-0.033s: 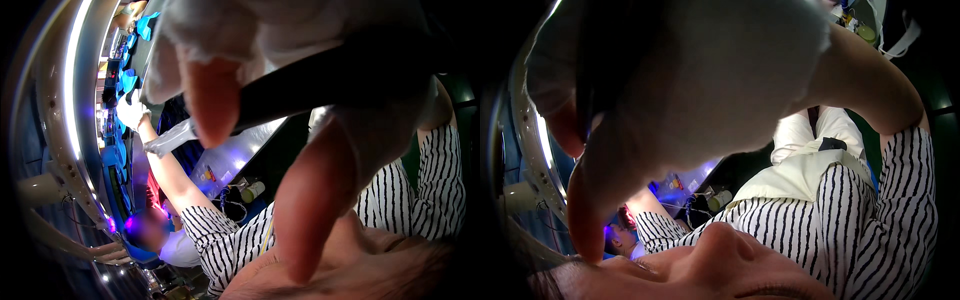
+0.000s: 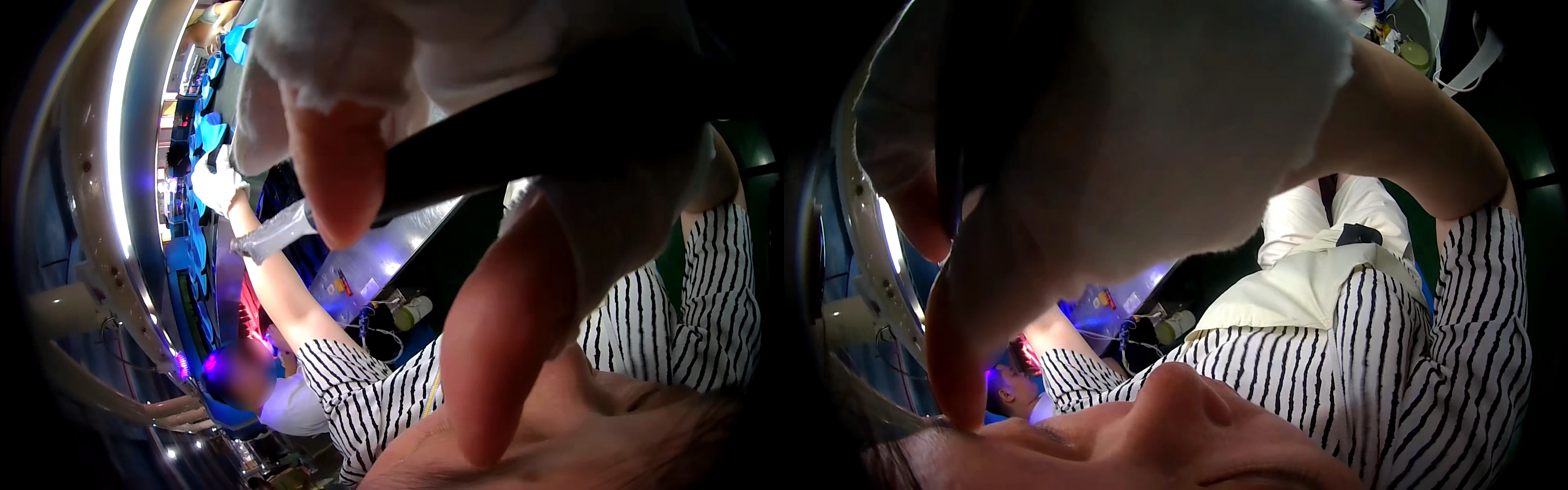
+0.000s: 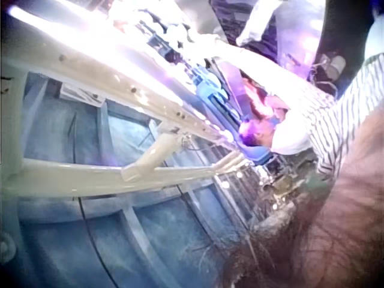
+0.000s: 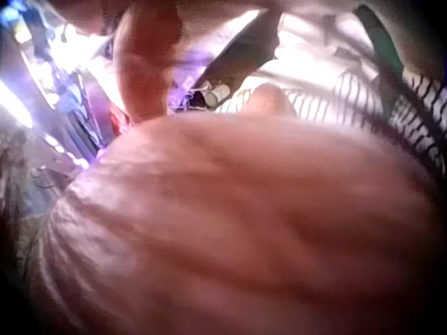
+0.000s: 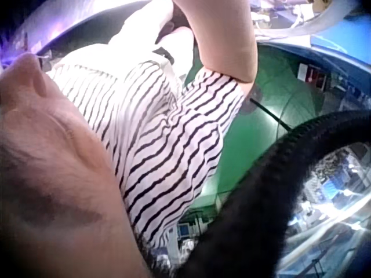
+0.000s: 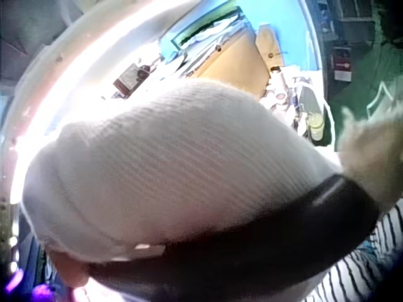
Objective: The person applies glue to the bottom of a blue shoe sole using a brush, reaching out to place the sole on a moving conveyor belt and picking up new components.
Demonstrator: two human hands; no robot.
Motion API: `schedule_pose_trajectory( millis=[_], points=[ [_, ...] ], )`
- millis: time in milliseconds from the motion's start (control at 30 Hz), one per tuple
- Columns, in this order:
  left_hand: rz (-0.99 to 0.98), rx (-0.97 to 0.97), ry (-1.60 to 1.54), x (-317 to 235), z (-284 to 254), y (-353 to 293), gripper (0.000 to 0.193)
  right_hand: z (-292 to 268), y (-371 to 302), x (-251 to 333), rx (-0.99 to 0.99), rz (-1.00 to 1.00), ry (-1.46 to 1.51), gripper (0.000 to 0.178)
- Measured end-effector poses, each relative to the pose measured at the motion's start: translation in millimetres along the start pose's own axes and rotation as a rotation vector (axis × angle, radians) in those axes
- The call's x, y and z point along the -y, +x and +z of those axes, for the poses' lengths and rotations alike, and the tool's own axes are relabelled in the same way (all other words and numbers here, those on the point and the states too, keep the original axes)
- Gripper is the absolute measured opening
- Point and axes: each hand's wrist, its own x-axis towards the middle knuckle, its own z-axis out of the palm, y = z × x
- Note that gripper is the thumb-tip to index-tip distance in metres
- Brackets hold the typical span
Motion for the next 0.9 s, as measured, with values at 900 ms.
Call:
schedule_pose_trajectory(
  millis=[900],
  points=[
    [-1.220, 0.935, -2.477, -167.6, -40.9, -278.8, 0.097, 54.7, -86.3, -59.8, -0.385, 0.932, 0.241, 0.019]
  ],
)
